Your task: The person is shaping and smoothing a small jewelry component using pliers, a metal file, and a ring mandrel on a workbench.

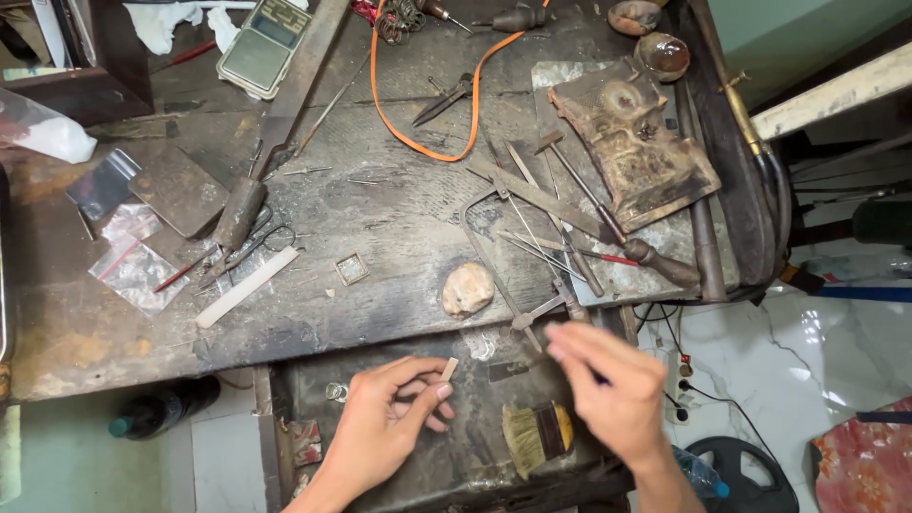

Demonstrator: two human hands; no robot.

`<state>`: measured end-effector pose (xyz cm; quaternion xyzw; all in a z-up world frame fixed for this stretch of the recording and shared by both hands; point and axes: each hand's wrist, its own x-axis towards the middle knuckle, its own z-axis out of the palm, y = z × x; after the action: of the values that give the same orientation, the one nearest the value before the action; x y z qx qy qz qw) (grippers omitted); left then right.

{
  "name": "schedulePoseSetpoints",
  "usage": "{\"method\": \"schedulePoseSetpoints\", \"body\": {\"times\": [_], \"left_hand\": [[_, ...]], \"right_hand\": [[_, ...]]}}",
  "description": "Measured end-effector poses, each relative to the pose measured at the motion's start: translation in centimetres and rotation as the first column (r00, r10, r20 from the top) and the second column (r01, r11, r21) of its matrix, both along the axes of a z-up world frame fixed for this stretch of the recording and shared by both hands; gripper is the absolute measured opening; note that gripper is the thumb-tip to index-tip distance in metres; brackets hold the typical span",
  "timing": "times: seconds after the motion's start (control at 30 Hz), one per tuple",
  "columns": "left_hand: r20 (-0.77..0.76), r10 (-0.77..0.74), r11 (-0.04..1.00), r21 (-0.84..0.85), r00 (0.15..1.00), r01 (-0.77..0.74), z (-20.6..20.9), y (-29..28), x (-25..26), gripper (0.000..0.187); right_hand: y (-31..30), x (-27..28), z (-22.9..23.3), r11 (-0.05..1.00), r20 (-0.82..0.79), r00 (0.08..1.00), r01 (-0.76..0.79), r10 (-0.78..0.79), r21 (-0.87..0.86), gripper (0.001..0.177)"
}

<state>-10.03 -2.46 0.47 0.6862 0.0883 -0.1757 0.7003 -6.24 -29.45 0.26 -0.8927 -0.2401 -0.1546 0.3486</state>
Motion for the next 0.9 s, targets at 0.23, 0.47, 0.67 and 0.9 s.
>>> {"method": "schedulePoseSetpoints", "body": {"times": [0.23, 0.47, 0.67, 0.9], "left_hand": [[-0.078, -0.014, 1.000, -0.011, 0.997, 0.013, 0.2, 0.6, -0.4, 0.012], [-0.065, -0.014, 0.999, 0.050, 0.998, 0.017, 0.4, 1.2, -0.5, 0.015], [-0.092, -0.008, 1.000, 0.002, 0.996, 0.009, 0.9, 0.9, -1.1, 0.017], [-0.085, -0.003, 1.000, 0.004, 0.996, 0.003, 0.2, 0.9, -1.9, 0.015]], "right_hand": [[-0.3, 1.6, 4.9, 0.979, 0.105, 0.973, 0.206, -0.203, -0.012, 0.011], [1.9, 3.5, 4.3, 1.000, -0.011, 1.000, 0.015, -0.015, -0.028, 0.016], [10.9, 10.3, 5.7, 0.962, -0.312, 0.925, -0.150, 0.218, 0.227, 0.027], [27.5, 21.9, 2.3, 0.925, -0.715, 0.698, 0.299, -0.043, 0.236, 0.071]]}}
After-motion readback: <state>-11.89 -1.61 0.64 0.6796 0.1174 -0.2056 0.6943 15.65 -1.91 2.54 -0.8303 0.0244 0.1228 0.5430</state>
